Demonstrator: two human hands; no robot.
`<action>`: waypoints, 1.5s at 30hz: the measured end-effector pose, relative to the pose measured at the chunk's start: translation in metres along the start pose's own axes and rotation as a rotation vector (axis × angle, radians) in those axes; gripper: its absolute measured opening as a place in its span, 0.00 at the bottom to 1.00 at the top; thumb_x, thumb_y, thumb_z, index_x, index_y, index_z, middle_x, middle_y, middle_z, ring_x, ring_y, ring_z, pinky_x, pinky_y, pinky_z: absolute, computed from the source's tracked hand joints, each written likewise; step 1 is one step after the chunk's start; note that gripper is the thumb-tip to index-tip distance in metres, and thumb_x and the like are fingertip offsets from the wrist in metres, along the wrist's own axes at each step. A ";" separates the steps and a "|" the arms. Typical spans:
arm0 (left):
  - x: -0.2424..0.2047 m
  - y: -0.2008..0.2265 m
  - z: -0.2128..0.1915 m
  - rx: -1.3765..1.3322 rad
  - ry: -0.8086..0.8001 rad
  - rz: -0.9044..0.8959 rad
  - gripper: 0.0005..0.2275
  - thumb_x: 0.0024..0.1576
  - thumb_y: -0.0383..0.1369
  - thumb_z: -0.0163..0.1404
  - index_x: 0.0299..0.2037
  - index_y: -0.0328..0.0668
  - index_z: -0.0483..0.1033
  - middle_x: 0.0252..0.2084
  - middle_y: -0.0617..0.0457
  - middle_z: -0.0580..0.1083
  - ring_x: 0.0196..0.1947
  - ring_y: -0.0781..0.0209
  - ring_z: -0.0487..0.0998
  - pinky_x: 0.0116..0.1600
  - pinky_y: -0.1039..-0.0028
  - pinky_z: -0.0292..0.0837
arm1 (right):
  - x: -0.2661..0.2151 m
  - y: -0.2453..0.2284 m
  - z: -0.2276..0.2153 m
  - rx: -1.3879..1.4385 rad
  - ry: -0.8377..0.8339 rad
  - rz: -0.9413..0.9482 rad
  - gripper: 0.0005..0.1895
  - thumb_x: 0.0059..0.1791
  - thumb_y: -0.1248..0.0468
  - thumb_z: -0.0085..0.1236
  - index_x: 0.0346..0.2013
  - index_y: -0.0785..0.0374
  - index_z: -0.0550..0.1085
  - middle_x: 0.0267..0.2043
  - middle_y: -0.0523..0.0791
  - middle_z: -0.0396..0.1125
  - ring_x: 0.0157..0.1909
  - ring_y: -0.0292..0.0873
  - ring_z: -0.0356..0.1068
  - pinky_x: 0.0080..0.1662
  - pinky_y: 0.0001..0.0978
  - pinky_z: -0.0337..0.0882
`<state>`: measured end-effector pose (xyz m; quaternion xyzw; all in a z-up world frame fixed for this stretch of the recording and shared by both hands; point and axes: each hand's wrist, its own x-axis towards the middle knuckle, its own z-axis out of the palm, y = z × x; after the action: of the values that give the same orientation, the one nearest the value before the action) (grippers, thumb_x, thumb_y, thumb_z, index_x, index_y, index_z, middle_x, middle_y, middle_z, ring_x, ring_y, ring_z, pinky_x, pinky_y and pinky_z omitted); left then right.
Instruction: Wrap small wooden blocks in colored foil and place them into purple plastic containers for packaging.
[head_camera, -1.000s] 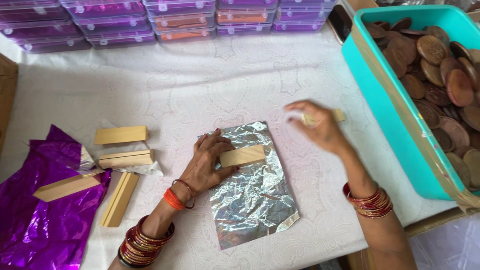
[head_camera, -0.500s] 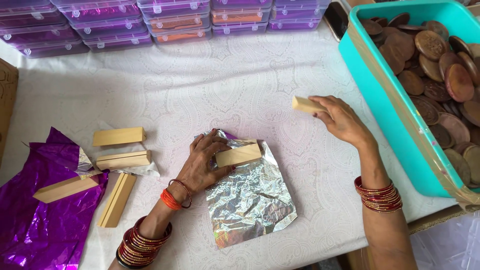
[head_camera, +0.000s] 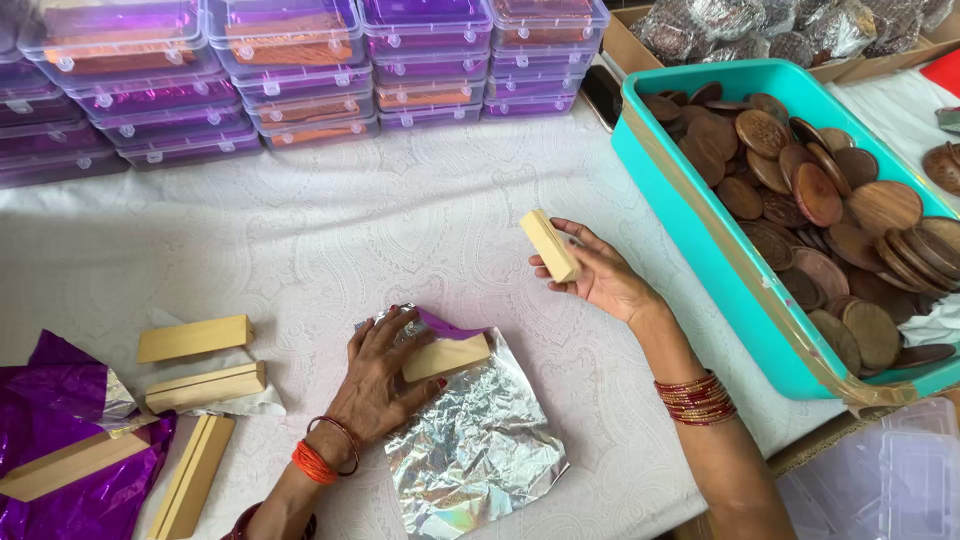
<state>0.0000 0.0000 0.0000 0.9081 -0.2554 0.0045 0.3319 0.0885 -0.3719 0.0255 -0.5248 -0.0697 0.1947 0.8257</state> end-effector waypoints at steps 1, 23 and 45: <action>0.000 0.001 -0.001 0.000 0.012 0.009 0.30 0.48 0.48 0.61 0.61 0.47 0.72 0.71 0.42 0.59 0.75 0.45 0.48 0.75 0.49 0.35 | 0.001 -0.001 0.004 -0.049 0.045 0.000 0.35 0.54 0.59 0.52 0.74 0.60 0.51 0.55 0.59 0.70 0.52 0.51 0.75 0.50 0.43 0.77; 0.004 0.018 -0.002 0.293 -0.141 -0.034 0.28 0.54 0.57 0.49 0.60 0.51 0.72 0.69 0.40 0.60 0.75 0.41 0.48 0.74 0.45 0.34 | -0.025 0.040 0.157 -0.347 -0.679 -0.120 0.35 0.57 0.65 0.53 0.76 0.62 0.50 0.64 0.52 0.64 0.64 0.47 0.67 0.64 0.43 0.73; 0.001 0.018 -0.004 0.078 0.207 0.048 0.37 0.45 0.45 0.62 0.62 0.34 0.62 0.70 0.31 0.53 0.72 0.32 0.47 0.69 0.44 0.47 | 0.000 0.059 0.116 -0.867 -0.256 -0.108 0.37 0.56 0.51 0.43 0.77 0.54 0.47 0.59 0.47 0.53 0.67 0.45 0.57 0.69 0.38 0.65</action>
<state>-0.0072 -0.0094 0.0144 0.9086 -0.2412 0.1161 0.3206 0.0372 -0.2522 0.0235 -0.7893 -0.2736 0.1673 0.5235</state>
